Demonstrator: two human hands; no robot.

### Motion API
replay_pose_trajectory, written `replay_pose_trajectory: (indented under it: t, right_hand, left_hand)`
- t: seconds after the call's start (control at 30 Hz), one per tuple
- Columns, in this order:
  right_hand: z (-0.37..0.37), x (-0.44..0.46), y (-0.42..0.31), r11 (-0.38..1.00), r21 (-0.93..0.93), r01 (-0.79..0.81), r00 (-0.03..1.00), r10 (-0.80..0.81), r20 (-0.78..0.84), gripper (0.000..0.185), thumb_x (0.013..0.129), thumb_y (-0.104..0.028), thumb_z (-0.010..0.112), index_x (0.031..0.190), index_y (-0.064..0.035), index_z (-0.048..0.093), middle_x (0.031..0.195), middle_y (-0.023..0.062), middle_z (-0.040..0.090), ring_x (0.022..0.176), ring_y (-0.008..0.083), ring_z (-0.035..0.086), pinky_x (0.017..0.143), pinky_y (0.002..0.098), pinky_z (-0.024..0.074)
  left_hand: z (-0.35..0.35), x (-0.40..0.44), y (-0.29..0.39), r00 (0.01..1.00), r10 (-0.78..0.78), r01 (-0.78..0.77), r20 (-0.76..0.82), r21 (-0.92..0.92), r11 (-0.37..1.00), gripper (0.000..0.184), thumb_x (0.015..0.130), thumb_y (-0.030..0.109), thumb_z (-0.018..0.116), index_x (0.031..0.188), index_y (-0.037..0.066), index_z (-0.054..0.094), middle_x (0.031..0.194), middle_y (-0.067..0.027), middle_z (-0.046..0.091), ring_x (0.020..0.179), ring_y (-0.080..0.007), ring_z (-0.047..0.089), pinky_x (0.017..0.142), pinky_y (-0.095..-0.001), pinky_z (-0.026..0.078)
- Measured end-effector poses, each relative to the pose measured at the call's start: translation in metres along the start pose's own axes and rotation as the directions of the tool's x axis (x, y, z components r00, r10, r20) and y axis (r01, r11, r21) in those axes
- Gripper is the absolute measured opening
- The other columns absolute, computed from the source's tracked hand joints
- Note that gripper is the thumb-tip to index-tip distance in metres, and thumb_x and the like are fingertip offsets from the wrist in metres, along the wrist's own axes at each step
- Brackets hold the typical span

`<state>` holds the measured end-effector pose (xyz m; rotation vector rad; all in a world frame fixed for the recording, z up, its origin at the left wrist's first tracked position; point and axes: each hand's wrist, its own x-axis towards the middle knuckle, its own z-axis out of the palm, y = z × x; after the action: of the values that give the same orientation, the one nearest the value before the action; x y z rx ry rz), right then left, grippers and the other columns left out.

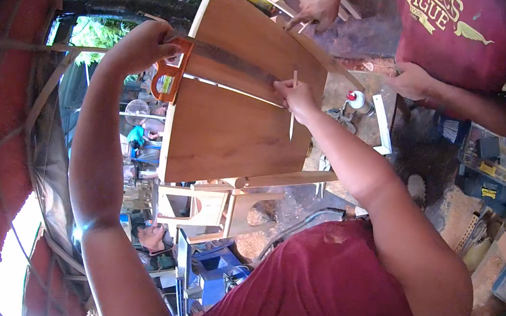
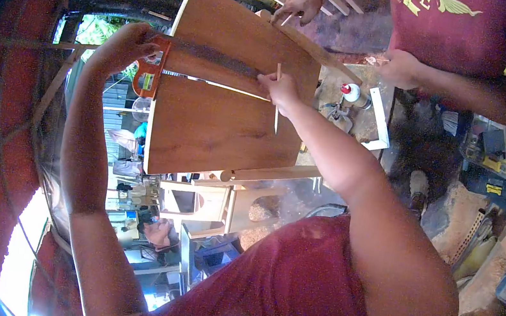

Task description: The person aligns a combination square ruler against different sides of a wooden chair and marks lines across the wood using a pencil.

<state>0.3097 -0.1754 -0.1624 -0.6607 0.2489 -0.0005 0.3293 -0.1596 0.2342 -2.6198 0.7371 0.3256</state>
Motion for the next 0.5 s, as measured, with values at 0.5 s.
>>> replay_pose_trajectory:
  t: [0.5]
  right_hand:
    - [-0.056, -0.1, -0.088, 0.962, -0.124, 0.242, 0.775, -0.115, 0.622, 0.023, 0.093, -0.026, 0.056, 0.087, -0.004, 0.055, 0.06, -0.0007, 0.051, 0.047, 0.0035, 0.042, 0.041, 0.0206, 0.0309]
  left_hand:
    - [-0.005, -0.098, -0.007, 0.995, 0.035, 0.029, 0.097, -0.584, 0.811, 0.039, 0.088, 0.023, 0.064, 0.116, 0.0, 0.05, 0.085, -0.0017, 0.06, 0.074, -0.0081, 0.056, 0.066, -0.0232, 0.048]
